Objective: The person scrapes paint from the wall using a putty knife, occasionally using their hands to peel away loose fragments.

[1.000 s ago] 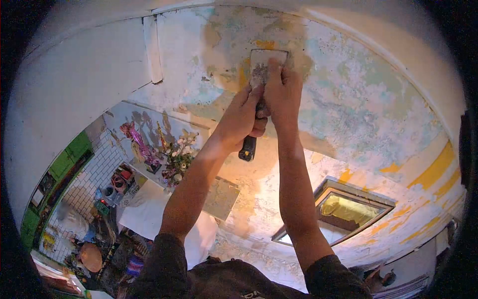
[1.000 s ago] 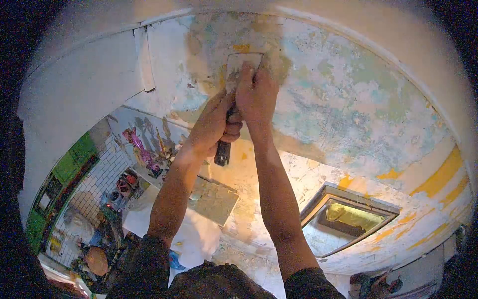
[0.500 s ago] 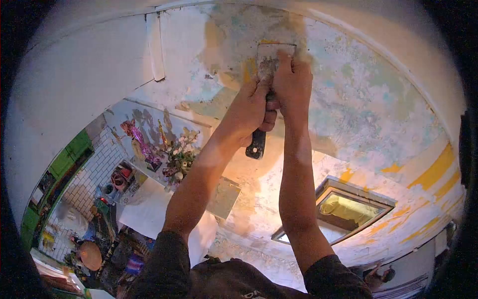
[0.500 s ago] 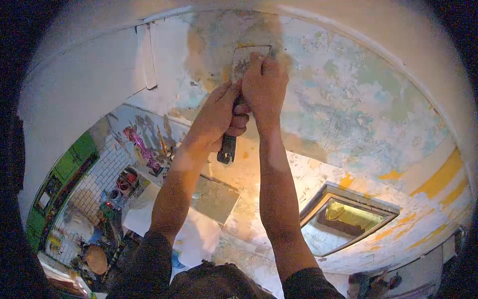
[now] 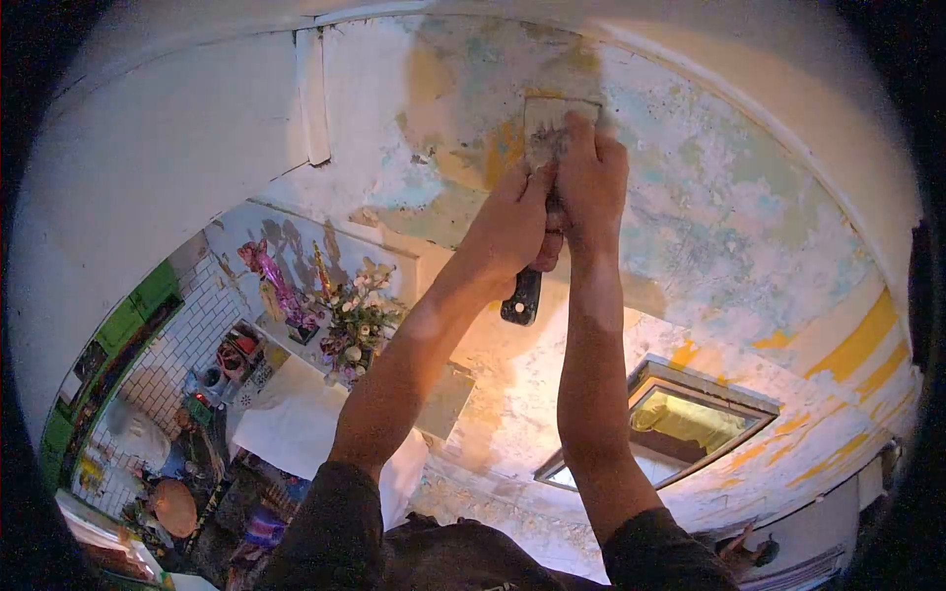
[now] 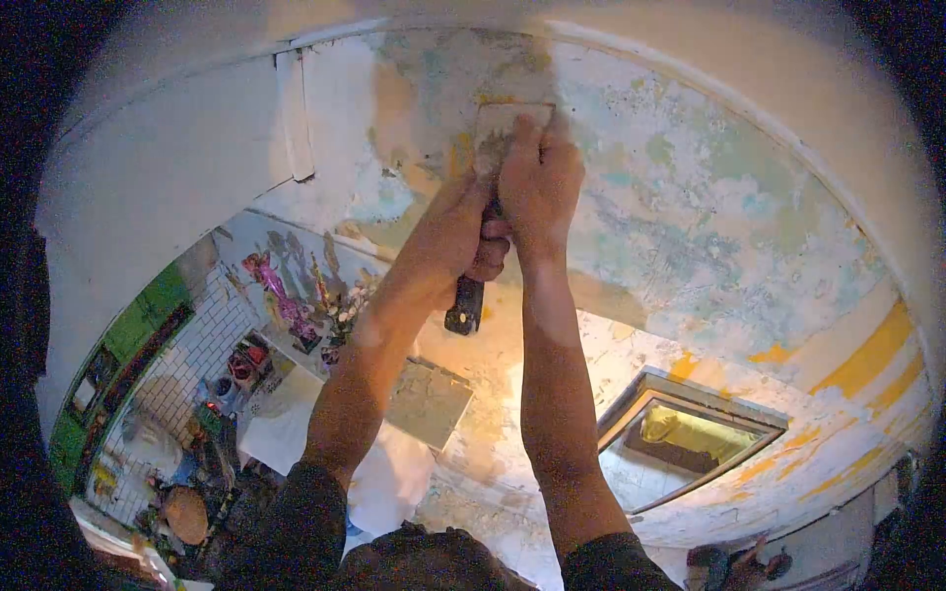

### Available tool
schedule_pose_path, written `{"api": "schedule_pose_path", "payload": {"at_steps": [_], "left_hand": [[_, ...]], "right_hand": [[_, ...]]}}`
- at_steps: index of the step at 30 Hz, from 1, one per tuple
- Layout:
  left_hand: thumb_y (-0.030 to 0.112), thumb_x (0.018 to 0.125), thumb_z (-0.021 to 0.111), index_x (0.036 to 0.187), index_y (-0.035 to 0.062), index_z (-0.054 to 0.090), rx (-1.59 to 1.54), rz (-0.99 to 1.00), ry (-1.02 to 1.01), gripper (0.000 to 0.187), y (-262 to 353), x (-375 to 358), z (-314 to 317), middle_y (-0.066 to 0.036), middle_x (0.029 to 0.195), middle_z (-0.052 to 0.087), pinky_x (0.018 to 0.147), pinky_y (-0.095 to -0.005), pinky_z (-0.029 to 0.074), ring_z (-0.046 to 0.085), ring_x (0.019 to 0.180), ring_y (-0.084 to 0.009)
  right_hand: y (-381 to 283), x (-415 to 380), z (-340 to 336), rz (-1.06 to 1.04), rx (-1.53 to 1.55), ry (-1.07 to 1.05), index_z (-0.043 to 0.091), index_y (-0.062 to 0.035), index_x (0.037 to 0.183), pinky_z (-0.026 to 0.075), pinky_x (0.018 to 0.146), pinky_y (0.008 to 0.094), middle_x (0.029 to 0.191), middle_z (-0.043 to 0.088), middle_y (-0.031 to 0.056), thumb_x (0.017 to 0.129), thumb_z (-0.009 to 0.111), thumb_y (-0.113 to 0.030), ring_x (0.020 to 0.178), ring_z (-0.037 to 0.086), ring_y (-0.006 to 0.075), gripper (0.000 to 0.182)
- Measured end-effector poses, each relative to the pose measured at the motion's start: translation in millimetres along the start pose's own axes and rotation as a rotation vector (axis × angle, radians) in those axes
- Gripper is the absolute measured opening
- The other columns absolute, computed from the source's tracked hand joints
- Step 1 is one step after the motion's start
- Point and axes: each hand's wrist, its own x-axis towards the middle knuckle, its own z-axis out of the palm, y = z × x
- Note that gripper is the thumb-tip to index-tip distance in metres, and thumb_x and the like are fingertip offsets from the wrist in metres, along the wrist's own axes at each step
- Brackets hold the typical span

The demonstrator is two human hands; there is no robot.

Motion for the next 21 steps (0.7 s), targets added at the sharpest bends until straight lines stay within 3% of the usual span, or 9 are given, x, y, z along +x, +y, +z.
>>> {"api": "schedule_pose_path", "payload": {"at_steps": [1, 8, 10, 17, 20, 21], "left_hand": [[0.031, 0.097, 0.038, 0.083, 0.0146, 0.039, -0.004, 0.001, 0.005, 0.021, 1, 1, 0, 0.005, 0.057, 0.037, 0.032, -0.0189, 0.024, 0.031, 0.039, -0.0039], [0.031, 0.097, 0.038, 0.086, 0.0144, 0.04, 0.005, -0.015, 0.018, 0.019, -4, -2, 2, 0.005, 0.057, 0.037, 0.032, -0.0192, 0.024, 0.031, 0.04, -0.0044], [0.031, 0.097, 0.038, 0.087, 0.0142, 0.04, -0.021, -0.017, 0.01, 0.019, 0, -1, 0, 0.005, 0.057, 0.037, 0.032, -0.0192, 0.024, 0.031, 0.04, -0.0046], [0.03, 0.097, 0.04, 0.09, 0.0134, 0.04, 0.001, -0.022, 0.119, 0.018, 0, 0, 7, 0.004, 0.058, 0.037, 0.032, -0.0191, 0.022, 0.03, 0.039, -0.0042], [0.029, 0.097, 0.039, 0.088, 0.0138, 0.04, 0.018, 0.004, 0.056, 0.018, 2, -1, 5, 0.004, 0.058, 0.037, 0.032, -0.0192, 0.022, 0.029, 0.039, -0.0038], [0.029, 0.097, 0.039, 0.088, 0.0138, 0.04, 0.015, -0.004, 0.059, 0.018, -1, -4, 4, 0.004, 0.058, 0.037, 0.032, -0.0192, 0.022, 0.029, 0.039, -0.0038]], "right_hand": [[0, 2, -1, -0.01, -0.046, -0.022, 0.062, 0.0094, 0.082, 0.044, 0.057, 0.0319, 0.067, 0.062, 0.0087, 0.089, 0.048, -0.026, 0.059, 0.053, 0.0138, 0.038], [-4, -8, -5, 0.088, -0.013, -0.001, 0.063, 0.0078, 0.082, 0.044, 0.058, 0.033, 0.067, 0.062, 0.0115, 0.089, 0.05, -0.029, 0.061, 0.053, 0.0145, 0.04], [-14, -4, -6, 0.059, -0.104, -0.018, 0.06, 0.007, 0.086, 0.045, 0.065, 0.0429, 0.077, 0.061, 0.0285, 0.089, 0.047, -0.028, 0.074, 0.062, 0.0404, 0.038], [-4, -7, -3, 0.057, 0.028, 0.014, 0.058, 0.0043, 0.098, 0.046, 0.068, 0.0407, 0.084, 0.063, 0.025, 0.09, 0.047, -0.026, 0.075, 0.063, 0.0343, 0.033], [-3, -2, -1, 0.117, 0.071, -0.043, 0.058, 0.0039, 0.099, 0.046, 0.07, 0.0393, 0.087, 0.063, 0.0245, 0.09, 0.046, -0.025, 0.078, 0.063, 0.031, 0.032], [0, -8, -2, 0.087, 0.092, -0.025, 0.06, 0.0046, 0.091, 0.045, 0.063, 0.0356, 0.079, 0.063, 0.0165, 0.09, 0.048, -0.027, 0.068, 0.058, 0.0227, 0.034]]}}
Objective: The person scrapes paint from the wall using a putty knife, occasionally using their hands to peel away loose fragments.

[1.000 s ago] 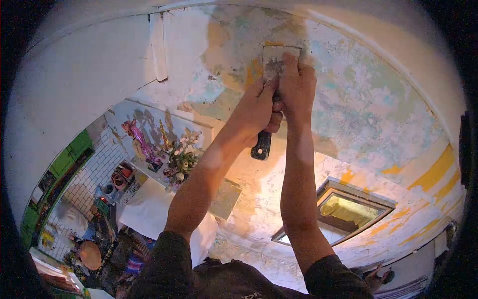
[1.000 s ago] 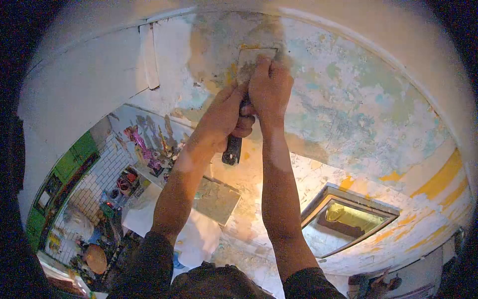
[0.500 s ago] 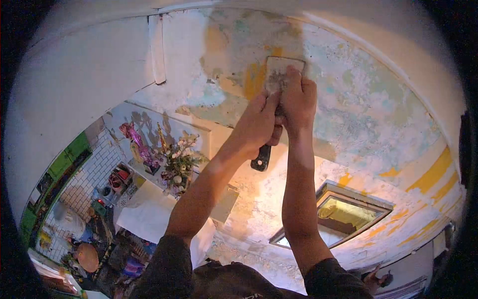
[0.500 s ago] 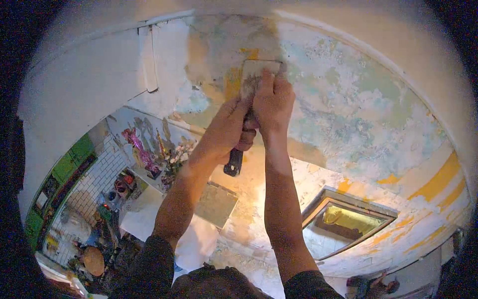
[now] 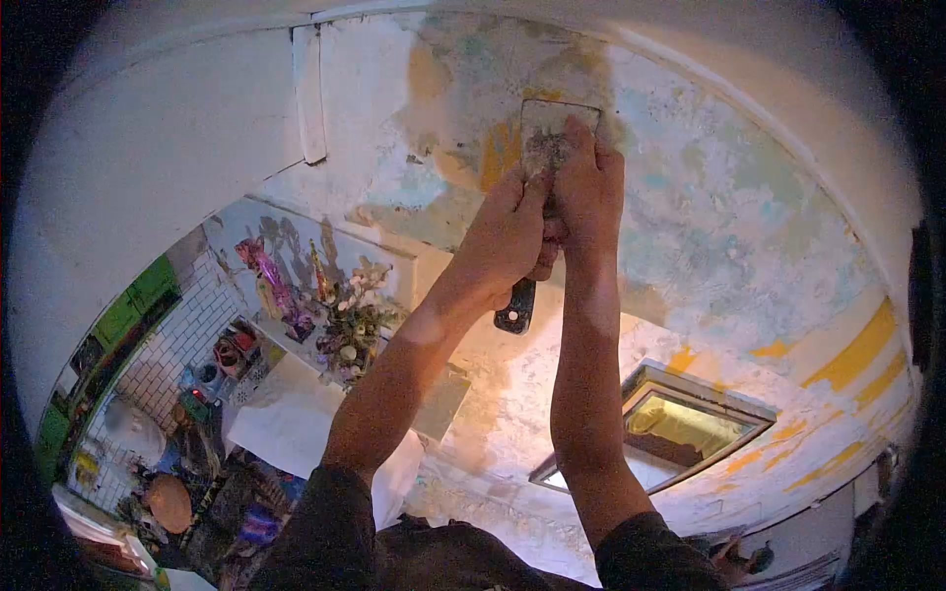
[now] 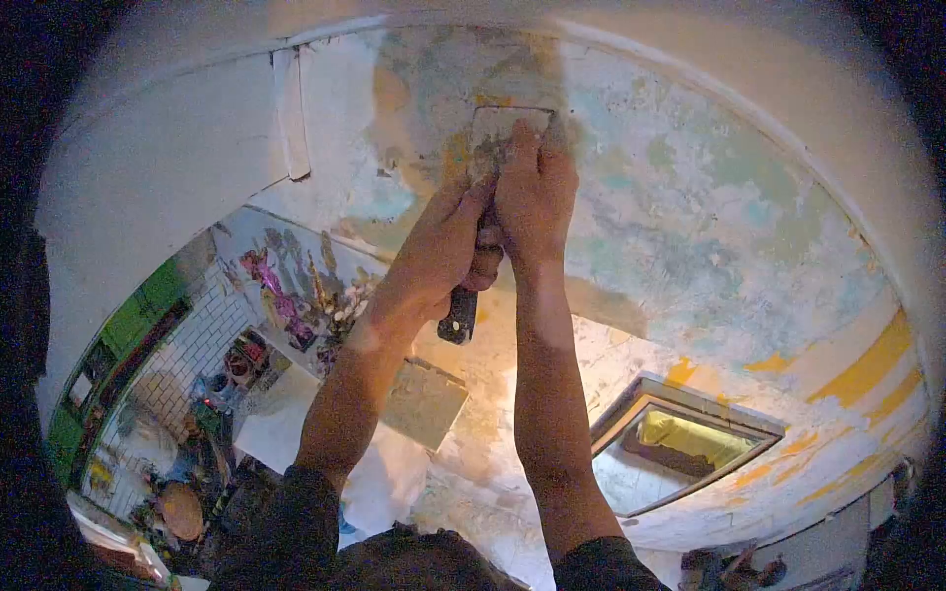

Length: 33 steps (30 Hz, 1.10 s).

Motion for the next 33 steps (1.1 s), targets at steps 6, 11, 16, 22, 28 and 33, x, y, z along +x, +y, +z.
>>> {"api": "schedule_pose_path", "payload": {"at_steps": [6, 11, 16, 22, 28, 33], "left_hand": [[0.028, 0.097, 0.038, 0.086, 0.0143, 0.04, 0.0, -0.035, 0.002, 0.018, 3, 3, -2, 0.005, 0.057, 0.036, 0.032, -0.0189, 0.022, 0.029, 0.039, -0.0033], [0.029, 0.097, 0.038, 0.088, 0.0139, 0.039, 0.088, -0.005, 0.022, 0.018, -4, -3, -7, 0.005, 0.058, 0.037, 0.032, -0.0191, 0.024, 0.031, 0.04, -0.0039], [0.029, 0.097, 0.037, 0.089, 0.0132, 0.039, 0.136, 0.038, 0.032, 0.018, 5, 2, -4, 0.004, 0.058, 0.037, 0.032, -0.0197, 0.025, 0.031, 0.04, -0.0046], [0.029, 0.098, 0.036, 0.091, 0.0106, 0.04, 0.183, 0.049, 0.005, 0.02, -5, 5, -15, 0.002, 0.058, 0.04, 0.033, -0.0218, 0.027, 0.033, 0.04, -0.0062], [0.03, 0.098, 0.036, 0.09, 0.0112, 0.04, 0.16, 0.101, -0.012, 0.02, 8, 9, -9, 0.002, 0.057, 0.039, 0.032, -0.0219, 0.026, 0.031, 0.038, -0.0062], [0.031, 0.097, 0.038, 0.085, 0.0135, 0.04, 0.083, 0.021, -0.014, 0.021, -3, -3, -7, 0.005, 0.056, 0.036, 0.031, -0.0205, 0.022, 0.028, 0.037, -0.0048]], "right_hand": [[9, 7, 9, -0.14, 0.071, 0.092, 0.062, 0.0054, 0.086, 0.044, 0.056, 0.0324, 0.069, 0.062, 0.0082, 0.09, 0.049, -0.03, 0.059, 0.054, 0.0148, 0.038], [16, -1, 7, -0.038, -0.024, 0.053, 0.062, 0.0051, 0.089, 0.045, 0.059, 0.0319, 0.072, 0.063, 0.0098, 0.09, 0.049, -0.031, 0.062, 0.056, 0.0154, 0.039], [2, 6, 10, -0.021, -0.018, 0.066, 0.062, 0.0069, 0.087, 0.045, 0.057, 0.0306, 0.073, 0.063, 0.0104, 0.091, 0.049, -0.03, 0.062, 0.056, 0.0149, 0.039], [12, -7, 8, 0.077, 0.099, 0.026, 0.062, 0.0077, 0.084, 0.044, 0.056, 0.0324, 0.069, 0.062, 0.011, 0.091, 0.048, -0.028, 0.059, 0.054, 0.0152, 0.039], [-7, 10, 10, -0.041, -0.171, 0.045, 0.062, 0.0083, 0.079, 0.042, 0.056, 0.034, 0.065, 0.061, 0.0101, 0.091, 0.048, -0.029, 0.058, 0.052, 0.0151, 0.041], [18, -2, 6, -0.046, -0.1, 0.08, 0.06, 0.0083, 0.075, 0.042, 0.058, 0.041, 0.065, 0.059, 0.0187, 0.091, 0.047, -0.03, 0.061, 0.055, 0.0282, 0.043]]}}
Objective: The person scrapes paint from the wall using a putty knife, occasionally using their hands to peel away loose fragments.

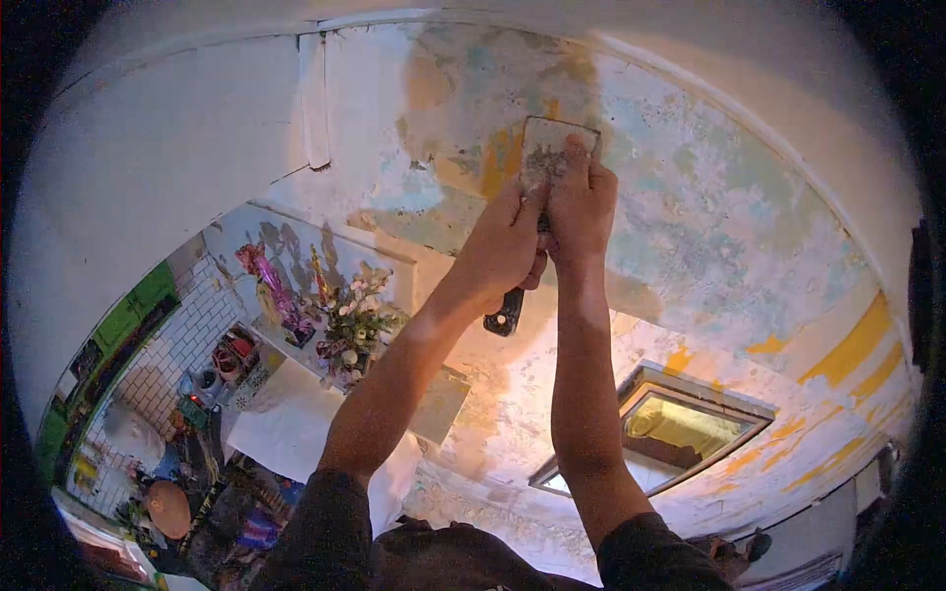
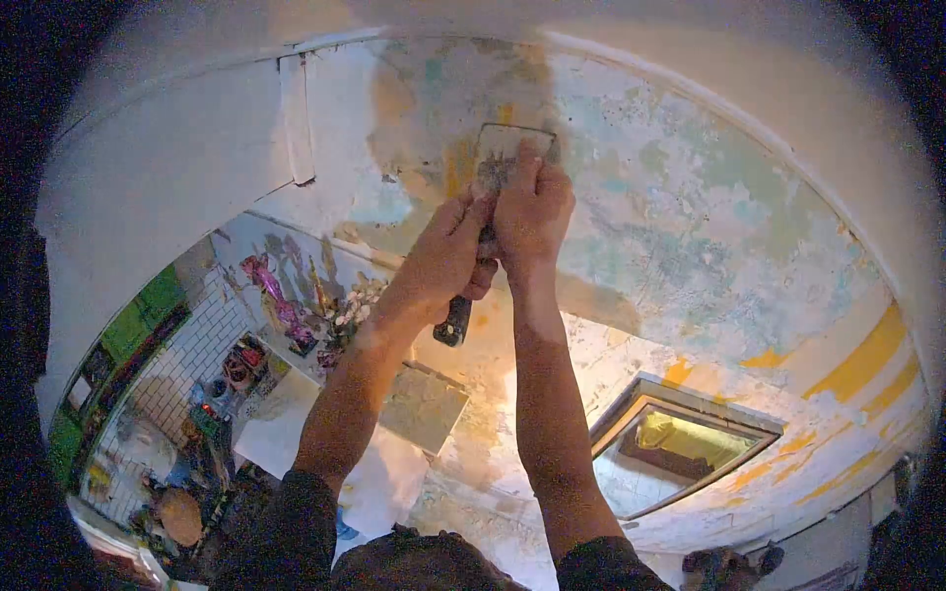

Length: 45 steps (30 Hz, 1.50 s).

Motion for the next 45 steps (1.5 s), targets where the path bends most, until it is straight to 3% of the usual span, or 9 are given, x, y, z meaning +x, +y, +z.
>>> {"api": "schedule_pose_path", "payload": {"at_steps": [1, 26, 29, 31, 35, 37, 41, 43, 45], "left_hand": [[0.031, 0.097, 0.038, 0.086, 0.0136, 0.041, 0.025, 0.005, 0.04, 0.021, 0, 3, 1, 0.005, 0.056, 0.036, 0.031, -0.0203, 0.021, 0.028, 0.038, -0.0046], [0.032, 0.097, 0.039, 0.084, 0.0138, 0.039, -0.068, 0.047, 0.0, 0.022, 10, 15, -1, 0.005, 0.054, 0.034, 0.032, -0.0202, 0.02, 0.028, 0.038, -0.004], [0.032, 0.097, 0.039, 0.083, 0.014, 0.039, -0.033, 0.023, 0.054, 0.023, 4, 8, 1, 0.005, 0.054, 0.034, 0.031, -0.0199, 0.021, 0.028, 0.038, -0.0038], [0.032, 0.097, 0.038, 0.083, 0.0141, 0.039, -0.017, 0.017, 0.058, 0.023, 2, 5, 1, 0.005, 0.054, 0.034, 0.031, -0.0197, 0.021, 0.028, 0.038, -0.0037], [0.032, 0.098, 0.037, 0.082, 0.0144, 0.039, -0.053, 0.035, 0.031, 0.023, 5, 13, -3, 0.006, 0.055, 0.034, 0.031, -0.0192, 0.02, 0.028, 0.038, -0.0033], [0.032, 0.098, 0.037, 0.083, 0.0145, 0.038, -0.054, 0.026, 0.042, 0.023, 9, 12, -2, 0.006, 0.055, 0.034, 0.031, -0.0192, 0.02, 0.028, 0.038, -0.0032], [0.033, 0.098, 0.037, 0.084, 0.0146, 0.038, -0.03, -0.026, 0.026, 0.023, 2, 3, -2, 0.005, 0.056, 0.035, 0.031, -0.0192, 0.021, 0.028, 0.039, -0.0034], [0.033, 0.098, 0.036, 0.084, 0.0145, 0.038, -0.021, -0.02, 0.025, 0.023, -4, -2, 4, 0.005, 0.056, 0.035, 0.031, -0.0191, 0.021, 0.028, 0.039, -0.0036], [0.033, 0.098, 0.036, 0.085, 0.0144, 0.038, -0.012, -0.016, 0.019, 0.023, -7, -2, 9, 0.005, 0.056, 0.035, 0.031, -0.0191, 0.022, 0.028, 0.039, -0.0037]], "right_hand": [[-3, 0, 1, -0.02, 0.044, 0.036, 0.057, 0.0083, 0.071, 0.042, 0.06, 0.0471, 0.066, 0.057, 0.0273, 0.092, 0.045, -0.029, 0.063, 0.057, 0.0412, 0.044], [-26, 13, 0, -0.016, -0.085, -0.125, 0.056, 0.0053, 0.101, 0.043, 0.071, 0.0491, 0.087, 0.06, 0.0282, 0.091, 0.042, -0.024, 0.078, 0.057, 0.0461, 0.033], [-7, 12, 4, -0.053, -0.071, -0.129, 0.057, 0.006, 0.097, 0.043, 0.072, 0.0487, 0.083, 0.06, 0.0278, 0.091, 0.043, -0.025, 0.078, 0.057, 0.045, 0.035], [0, 8, 10, -0.196, 0.107, -0.02, 0.058, 0.007, 0.096, 0.045, 0.066, 0.0361, 0.08, 0.063, 0.0164, 0.093, 0.046, -0.028, 0.072, 0.059, 0.0213, 0.037], [-18, 9, 6, -0.213, 0.015, -0.017, 0.058, 0.0063, 0.096, 0.044, 0.067, 0.0376, 0.079, 0.063, 0.0158, 0.092, 0.046, -0.027, 0.072, 0.059, 0.0219, 0.036], [-30, 10, 3, 0.034, -0.091, -0.141, 0.058, 0.0055, 0.098, 0.044, 0.067, 0.0373, 0.081, 0.063, 0.0156, 0.092, 0.046, -0.027, 0.073, 0.058, 0.0203, 0.035], [-6, 6, 1, -0.102, -0.031, -0.124, 0.059, 0.0072, 0.094, 0.044, 0.064, 0.0374, 0.077, 0.063, 0.0162, 0.092, 0.046, -0.026, 0.068, 0.057, 0.0207, 0.036], [-1, -2, -5, -0.109, -0.09, -0.016, 0.057, 0.0085, 0.07, 0.042, 0.06, 0.0472, 0.064, 0.057, 0.0262, 0.092, 0.044, -0.031, 0.061, 0.057, 0.0405, 0.047], [-4, -5, -12, -0.034, -0.014, -0.014, 0.057, 0.0085, 0.071, 0.042, 0.059, 0.0471, 0.064, 0.057, 0.0267, 0.092, 0.044, -0.031, 0.061, 0.057, 0.0412, 0.046]]}}
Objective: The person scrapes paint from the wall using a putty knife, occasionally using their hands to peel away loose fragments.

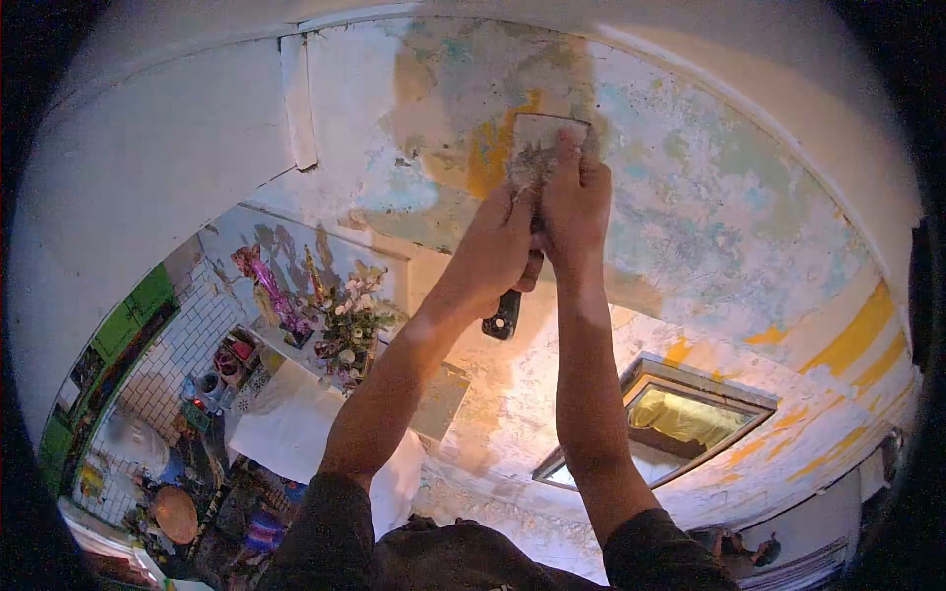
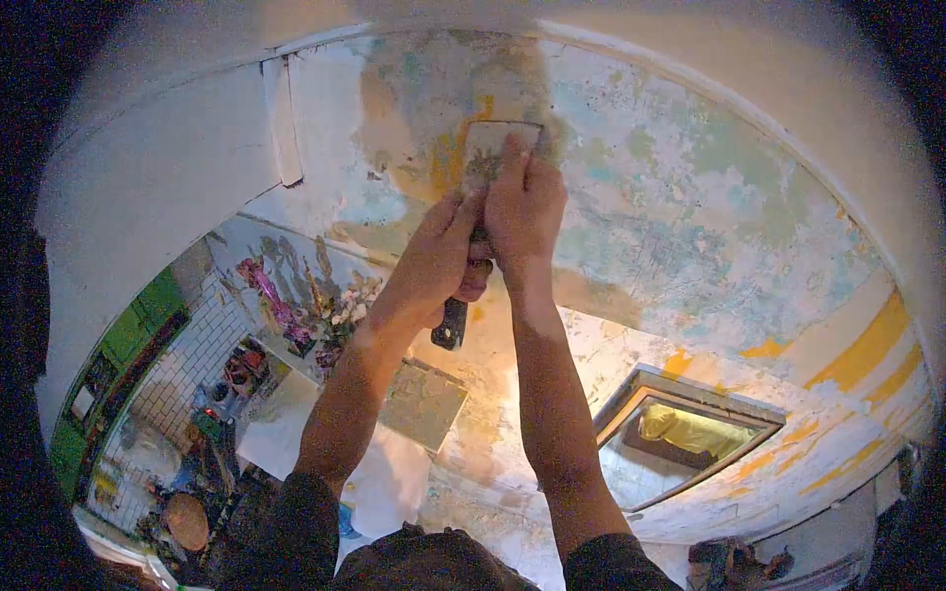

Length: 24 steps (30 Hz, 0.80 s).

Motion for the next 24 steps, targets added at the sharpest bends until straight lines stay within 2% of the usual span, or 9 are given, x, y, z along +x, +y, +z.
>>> {"api": "schedule_pose_path", "payload": {"at_steps": [1, 5, 9, 11, 13, 19, 22, 23, 24], "left_hand": [[0.033, 0.097, 0.036, 0.085, 0.0141, 0.038, 0.003, -0.02, -0.01, 0.023, -1, 1, 2, 0.005, 0.056, 0.035, 0.031, -0.0189, 0.022, 0.029, 0.038, -0.0038], [0.034, 0.097, 0.038, 0.085, 0.0137, 0.039, 0.016, -0.01, -0.031, 0.024, 0, 7, 11, 0.005, 0.056, 0.035, 0.031, -0.0189, 0.023, 0.03, 0.038, -0.004], [0.034, 0.097, 0.039, 0.084, 0.0138, 0.038, 0.053, 0.037, -0.026, 0.024, 6, 11, 15, 0.005, 0.056, 0.035, 0.031, -0.019, 0.023, 0.03, 0.038, -0.004], [0.033, 0.097, 0.039, 0.084, 0.0141, 0.038, -0.037, -0.051, -0.104, 0.023, 5, 7, 13, 0.005, 0.056, 0.035, 0.031, -0.0188, 0.023, 0.03, 0.039, -0.0038], [0.033, 0.097, 0.038, 0.084, 0.0143, 0.038, -0.075, -0.062, -0.107, 0.023, 0, 4, 13, 0.005, 0.057, 0.035, 0.032, -0.0185, 0.023, 0.03, 0.039, -0.0036], [0.032, 0.097, 0.038, 0.085, 0.0148, 0.038, -0.082, -0.017, -0.043, 0.021, 6, 8, 21, 0.005, 0.058, 0.035, 0.032, -0.0182, 0.023, 0.03, 0.04, -0.0033], [0.032, 0.097, 0.038, 0.086, 0.0143, 0.038, -0.093, -0.033, -0.063, 0.021, 2, 4, 20, 0.005, 0.059, 0.036, 0.033, -0.0185, 0.024, 0.031, 0.041, -0.0035], [0.032, 0.097, 0.038, 0.087, 0.014, 0.038, -0.063, -0.023, -0.062, 0.02, 0, 1, 19, 0.004, 0.059, 0.037, 0.032, -0.0187, 0.024, 0.031, 0.041, -0.0037], [0.032, 0.097, 0.038, 0.09, 0.0138, 0.038, -0.081, -0.014, -0.084, 0.019, -2, 0, 17, 0.004, 0.059, 0.037, 0.033, -0.0186, 0.024, 0.031, 0.041, -0.0038]], "right_hand": [[-1, 0, -3, 0.076, 0.076, 0.004, 0.057, 0.0085, 0.071, 0.042, 0.057, 0.047, 0.065, 0.057, 0.0273, 0.091, 0.045, -0.03, 0.062, 0.058, 0.042, 0.045], [-3, 12, -13, 0.068, 0.073, -0.014, 0.058, 0.0084, 0.072, 0.043, 0.058, 0.0469, 0.065, 0.057, 0.0279, 0.091, 0.045, -0.029, 0.066, 0.059, 0.0438, 0.044], [-7, 20, -14, -0.016, -0.027, 0.01, 0.058, 0.0085, 0.075, 0.043, 0.06, 0.0461, 0.069, 0.059, 0.028, 0.092, 0.044, -0.029, 0.07, 0.06, 0.0431, 0.043], [-4, 18, -18, -0.066, -0.031, -0.005, 0.058, 0.0087, 0.076, 0.044, 0.061, 0.0459, 0.07, 0.059, 0.028, 0.092, 0.044, -0.029, 0.07, 0.06, 0.0427, 0.043], [1, 14, -21, 0.053, 0.069, -0.076, 0.061, 0.0067, 0.079, 0.042, 0.051, 0.0299, 0.065, 0.061, 0.0063, 0.094, 0.045, -0.029, 0.057, 0.051, 0.011, 0.042], [-5, 28, -21, -0.033, 0.01, -0.127, 0.061, 0.0077, 0.08, 0.042, 0.052, 0.0305, 0.066, 0.061, 0.007, 0.094, 0.045, -0.028, 0.058, 0.051, 0.0108, 0.042], [-2, 25, -23, 0.032, -0.096, -0.142, 0.063, 0.0067, 0.083, 0.045, 0.055, 0.0307, 0.068, 0.062, 0.0073, 0.093, 0.046, -0.029, 0.061, 0.055, 0.0118, 0.041], [1, 23, -23, 0.032, -0.095, -0.145, 0.063, 0.0067, 0.083, 0.045, 0.055, 0.0307, 0.068, 0.062, 0.0073, 0.093, 0.046, -0.029, 0.061, 0.055, 0.0118, 0.041], [6, 21, -21, 0.078, 0.057, -0.138, 0.064, 0.0048, 0.086, 0.047, 0.058, 0.0328, 0.071, 0.064, 0.0085, 0.092, 0.049, -0.03, 0.063, 0.057, 0.0148, 0.039]]}}
